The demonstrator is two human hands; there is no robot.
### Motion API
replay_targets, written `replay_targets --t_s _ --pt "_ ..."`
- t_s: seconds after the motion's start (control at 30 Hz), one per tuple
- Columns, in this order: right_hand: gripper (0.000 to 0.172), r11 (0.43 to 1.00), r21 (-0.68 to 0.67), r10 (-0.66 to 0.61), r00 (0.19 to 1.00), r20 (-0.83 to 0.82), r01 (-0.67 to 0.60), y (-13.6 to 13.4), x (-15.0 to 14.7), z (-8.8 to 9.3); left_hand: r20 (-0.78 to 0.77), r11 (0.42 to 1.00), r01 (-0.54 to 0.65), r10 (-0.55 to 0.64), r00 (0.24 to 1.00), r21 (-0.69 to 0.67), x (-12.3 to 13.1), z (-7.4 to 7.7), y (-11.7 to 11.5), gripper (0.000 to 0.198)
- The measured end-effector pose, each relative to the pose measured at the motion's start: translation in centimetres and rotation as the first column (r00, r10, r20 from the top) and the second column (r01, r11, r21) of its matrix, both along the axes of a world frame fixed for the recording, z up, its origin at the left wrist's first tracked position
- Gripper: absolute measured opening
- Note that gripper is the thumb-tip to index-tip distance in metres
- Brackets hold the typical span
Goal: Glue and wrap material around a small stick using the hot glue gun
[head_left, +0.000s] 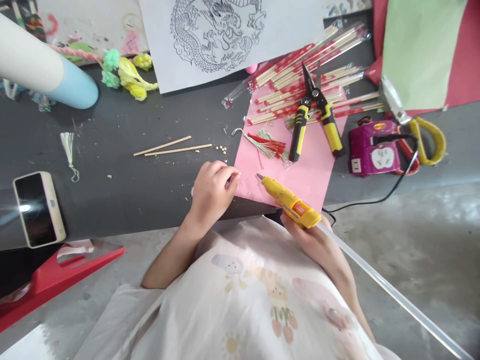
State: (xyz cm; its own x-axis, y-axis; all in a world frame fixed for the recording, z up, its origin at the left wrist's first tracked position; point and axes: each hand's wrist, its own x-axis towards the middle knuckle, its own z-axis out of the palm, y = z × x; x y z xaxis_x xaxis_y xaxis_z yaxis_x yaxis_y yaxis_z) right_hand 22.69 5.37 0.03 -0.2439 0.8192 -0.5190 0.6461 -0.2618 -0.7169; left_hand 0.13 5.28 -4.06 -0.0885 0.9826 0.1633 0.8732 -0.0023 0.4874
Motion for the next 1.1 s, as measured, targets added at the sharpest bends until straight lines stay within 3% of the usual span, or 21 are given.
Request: replay_targets --t_s 0.4,0.63,0.9,1.1 --pt "0.012 0.997 0.057 0.046 0.999 0.013 -0.046 -0.1 0.5 -0.4 -0.042 0.998 0.051 -0.050 0.998 0.031 0.2 0.4 0.3 0.016" --pt "0.013 0.994 0.076 0.076 0.997 -0.007 -0.075 -0.3 1.1 -0.9 -0.042 0.998 0.026 -0.028 0.999 -0.050 -0.3 1.3 0.2 0.014" --pt "0.013 0.997 0.055 0.057 0.998 -0.041 -0.055 -0.4 0.9 -1.0 -0.155 0.978 0.174 -0.191 0.969 -0.119 -0.7 1.6 0.7 0.020" --pt "0.012 0.997 0.069 0.040 0.998 -0.039 -0.037 -0.5 1.1 -1.1 -0.234 0.952 0.234 -0.278 0.932 -0.199 -0.6 2.7 1.1 0.026"
